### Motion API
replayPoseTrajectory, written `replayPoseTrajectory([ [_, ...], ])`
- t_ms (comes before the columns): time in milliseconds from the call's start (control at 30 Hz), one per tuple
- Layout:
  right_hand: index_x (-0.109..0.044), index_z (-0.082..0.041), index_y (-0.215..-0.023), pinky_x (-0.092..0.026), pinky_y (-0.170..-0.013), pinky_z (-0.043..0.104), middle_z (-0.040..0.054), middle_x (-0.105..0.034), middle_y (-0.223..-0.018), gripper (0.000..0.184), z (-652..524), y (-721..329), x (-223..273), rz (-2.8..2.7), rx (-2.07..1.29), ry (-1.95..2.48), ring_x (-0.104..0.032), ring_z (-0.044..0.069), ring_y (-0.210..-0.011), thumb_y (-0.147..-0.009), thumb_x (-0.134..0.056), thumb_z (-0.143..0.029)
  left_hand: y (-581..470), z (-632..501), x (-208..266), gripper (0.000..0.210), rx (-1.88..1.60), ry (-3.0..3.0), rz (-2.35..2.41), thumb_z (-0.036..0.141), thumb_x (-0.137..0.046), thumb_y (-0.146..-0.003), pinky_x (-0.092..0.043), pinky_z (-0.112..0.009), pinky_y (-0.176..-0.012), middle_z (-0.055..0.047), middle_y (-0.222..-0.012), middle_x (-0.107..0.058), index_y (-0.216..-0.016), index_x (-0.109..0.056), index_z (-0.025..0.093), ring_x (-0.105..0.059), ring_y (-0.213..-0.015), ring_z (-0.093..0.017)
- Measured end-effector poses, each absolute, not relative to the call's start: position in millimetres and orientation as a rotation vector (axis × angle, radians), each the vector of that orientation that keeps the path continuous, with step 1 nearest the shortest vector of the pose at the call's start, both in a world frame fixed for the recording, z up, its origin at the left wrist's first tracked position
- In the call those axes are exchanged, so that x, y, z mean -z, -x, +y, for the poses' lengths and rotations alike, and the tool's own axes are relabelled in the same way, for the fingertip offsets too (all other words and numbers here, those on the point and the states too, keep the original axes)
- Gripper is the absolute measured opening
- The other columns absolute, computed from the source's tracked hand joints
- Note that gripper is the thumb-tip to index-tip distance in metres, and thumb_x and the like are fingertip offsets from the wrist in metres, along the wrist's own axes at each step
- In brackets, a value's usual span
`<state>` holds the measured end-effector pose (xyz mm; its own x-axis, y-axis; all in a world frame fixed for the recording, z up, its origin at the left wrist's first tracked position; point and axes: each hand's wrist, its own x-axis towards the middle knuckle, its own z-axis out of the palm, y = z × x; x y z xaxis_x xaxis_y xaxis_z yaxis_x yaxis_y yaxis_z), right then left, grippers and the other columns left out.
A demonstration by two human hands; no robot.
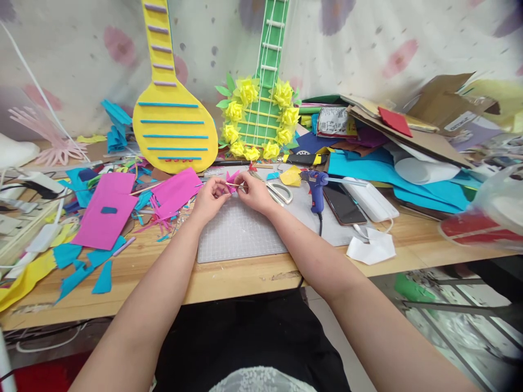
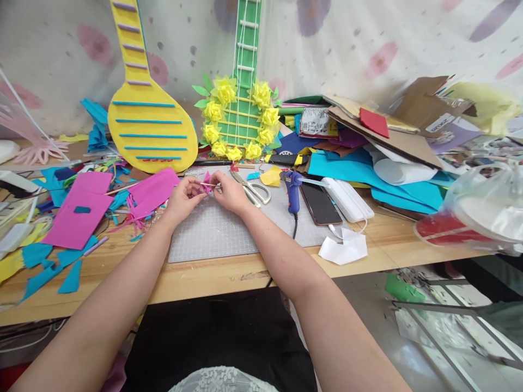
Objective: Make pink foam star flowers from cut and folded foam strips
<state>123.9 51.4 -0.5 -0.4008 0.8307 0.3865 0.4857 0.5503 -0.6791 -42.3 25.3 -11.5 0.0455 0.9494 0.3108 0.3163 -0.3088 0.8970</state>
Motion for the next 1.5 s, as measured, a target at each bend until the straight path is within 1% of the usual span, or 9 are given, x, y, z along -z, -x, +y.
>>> replayPoseTrajectory([
  [233,-0.053,-0.019,-0.089,-0.041,-0.068,0.026,0.0014,-0.063,-0.091,0.020,50.9,-122.4,0.8,-2.010,-0.646,1.026,-0.053,0.012,-0.072,-0.071,-0.047,-0.014,45.2,24.7,11.0,0.027,-1.309,-1.899,1.366,0.013,-0.062,-0.069,-0.048,-0.024,-0.065,0.001,-0.078,-0.063,-0.094,-0.054,0.019,-0.060,-0.074,-0.012],
  [400,-0.052,-0.019,-0.090,-0.042,-0.068,0.026,0.0017,-0.063,-0.090,0.022,50.2,-120.3,1.0,-2.015,-0.675,0.985,-0.053,0.012,-0.071,-0.070,-0.046,-0.012,44.1,24.5,9.1,0.034,-1.289,-1.985,1.406,0.009,-0.058,-0.069,-0.051,-0.026,-0.068,0.001,-0.079,-0.061,-0.101,-0.052,0.019,-0.060,-0.074,-0.011],
  [533,-0.051,-0.019,-0.090,-0.042,-0.068,0.027,0.0017,-0.063,-0.090,0.022,50.3,-118.9,2.0,-2.006,-0.669,0.974,-0.054,0.013,-0.071,-0.070,-0.047,-0.013,39.8,25.8,8.4,0.044,-1.323,-2.049,1.417,0.005,-0.056,-0.069,-0.054,-0.027,-0.071,-0.002,-0.093,-0.061,-0.109,-0.048,0.020,-0.062,-0.083,-0.013],
  [633,-0.051,-0.019,-0.090,-0.042,-0.067,0.027,0.0016,-0.064,-0.090,0.022,50.2,-118.3,2.3,-1.997,-0.669,0.972,-0.054,0.013,-0.071,-0.070,-0.046,-0.013,37.0,26.8,8.8,0.049,-1.342,-2.109,1.426,0.003,-0.056,-0.068,-0.054,-0.028,-0.075,-0.003,-0.099,-0.061,-0.113,-0.047,0.020,-0.062,-0.085,-0.013],
  [933,-0.052,-0.019,-0.093,-0.043,-0.070,0.029,0.0030,-0.064,-0.092,0.024,49.9,-114.8,1.8,-1.989,-0.640,1.024,-0.055,0.015,-0.076,-0.069,-0.046,-0.014,32.4,27.0,8.4,0.044,-1.334,-2.171,1.531,0.004,-0.050,-0.071,-0.054,-0.029,-0.075,-0.004,-0.104,-0.064,-0.111,-0.051,0.021,-0.062,-0.088,-0.015],
  [1067,-0.053,-0.020,-0.091,-0.044,-0.073,0.029,0.0034,-0.063,-0.093,0.024,49.0,-114.6,0.5,-2.011,-0.616,1.036,-0.055,0.016,-0.080,-0.069,-0.046,-0.013,30.6,25.9,6.8,0.040,-1.348,-2.190,1.577,0.003,-0.049,-0.070,-0.053,-0.030,-0.076,-0.003,-0.100,-0.065,-0.105,-0.056,0.021,-0.060,-0.090,-0.016],
  [1267,-0.055,-0.020,-0.085,-0.044,-0.075,0.029,0.0044,-0.060,-0.093,0.017,48.5,-114.6,-1.0,-2.029,-0.581,1.043,-0.054,0.016,-0.083,-0.071,-0.046,-0.013,28.6,24.9,4.8,0.039,-1.362,-2.117,1.630,0.003,-0.051,-0.071,-0.051,-0.030,-0.078,-0.003,-0.088,-0.063,-0.105,-0.057,0.021,-0.058,-0.088,-0.017],
  [1400,-0.054,-0.019,-0.090,-0.044,-0.075,0.029,0.0034,-0.061,-0.091,0.023,49.8,-115.5,-0.3,-1.999,-0.628,1.043,-0.055,0.016,-0.083,-0.070,-0.047,-0.012,28.7,24.9,4.7,0.039,-1.351,-2.074,1.658,0.005,-0.053,-0.069,-0.051,-0.029,-0.075,-0.004,-0.089,-0.062,-0.105,-0.059,0.021,-0.057,-0.090,-0.018],
  [1500,-0.055,-0.019,-0.087,-0.044,-0.074,0.028,0.0027,-0.061,-0.089,0.021,51.9,-118.5,1.6,-2.006,-0.625,1.041,-0.054,0.016,-0.082,-0.069,-0.047,-0.013,31.5,24.6,4.7,0.041,-1.310,-2.078,1.670,0.006,-0.054,-0.069,-0.049,-0.027,-0.070,-0.003,-0.086,-0.062,-0.107,-0.058,0.021,-0.056,-0.079,-0.016],
])
